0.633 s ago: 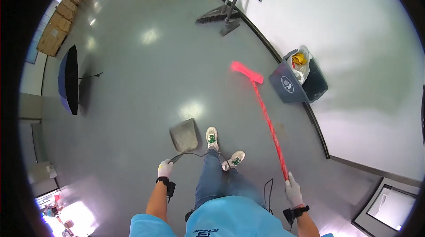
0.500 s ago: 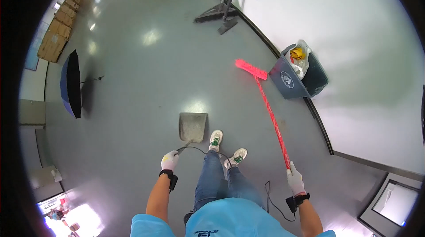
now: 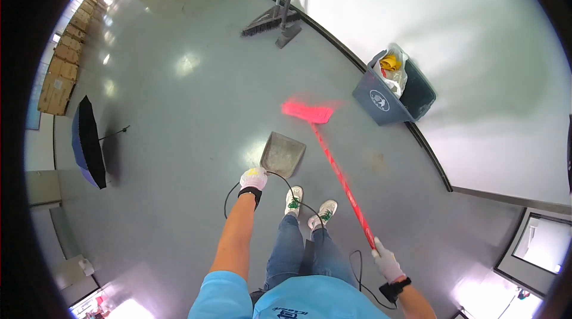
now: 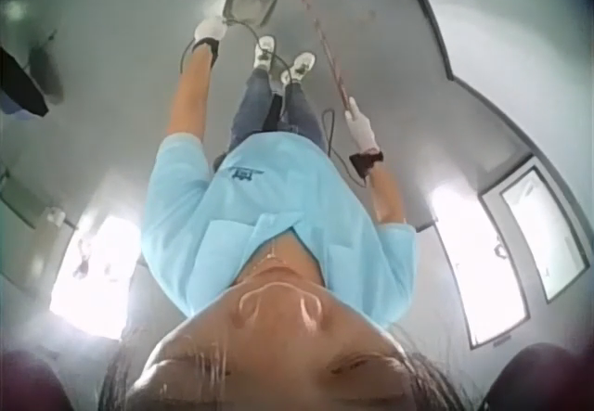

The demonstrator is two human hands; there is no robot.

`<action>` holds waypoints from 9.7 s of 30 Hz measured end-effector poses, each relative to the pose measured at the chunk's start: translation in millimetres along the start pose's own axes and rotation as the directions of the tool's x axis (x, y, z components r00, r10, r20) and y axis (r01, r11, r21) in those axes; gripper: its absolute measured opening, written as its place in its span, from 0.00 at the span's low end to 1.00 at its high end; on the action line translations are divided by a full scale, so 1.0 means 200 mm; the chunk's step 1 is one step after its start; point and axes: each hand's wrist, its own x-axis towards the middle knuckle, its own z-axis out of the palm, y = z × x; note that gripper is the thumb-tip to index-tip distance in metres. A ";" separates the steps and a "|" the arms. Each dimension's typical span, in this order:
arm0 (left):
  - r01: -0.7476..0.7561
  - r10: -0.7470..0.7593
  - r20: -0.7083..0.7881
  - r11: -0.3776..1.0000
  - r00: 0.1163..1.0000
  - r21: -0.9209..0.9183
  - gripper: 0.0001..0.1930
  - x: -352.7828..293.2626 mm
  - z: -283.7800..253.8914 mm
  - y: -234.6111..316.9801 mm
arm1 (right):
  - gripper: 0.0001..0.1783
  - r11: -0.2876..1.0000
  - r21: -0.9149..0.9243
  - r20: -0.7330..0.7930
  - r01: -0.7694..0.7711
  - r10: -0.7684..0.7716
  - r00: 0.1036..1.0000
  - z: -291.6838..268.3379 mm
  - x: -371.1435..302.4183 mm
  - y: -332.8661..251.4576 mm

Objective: The person sweeps debris into a dustpan using a broom and then deposits the collected material into a trash bin.

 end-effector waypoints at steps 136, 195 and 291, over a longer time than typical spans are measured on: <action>0.348 -0.085 0.363 -0.153 0.928 -0.925 0.05 3.30 -1.43 1.17 | 0.11 0.043 0.692 0.306 -0.721 0.887 0.347 -1.70 0.31 -1.16; 0.437 -0.016 0.449 -0.203 0.893 -0.876 0.26 -0.30 0.19 0.69 | 0.21 0.969 -0.187 -0.307 -0.161 0.098 0.947 -1.14 0.34 0.75; -0.403 0.430 0.253 0.902 0.867 -0.153 0.15 -0.54 0.09 0.15 | 0.25 0.140 0.963 0.036 -0.230 0.779 0.626 1.66 -1.44 0.27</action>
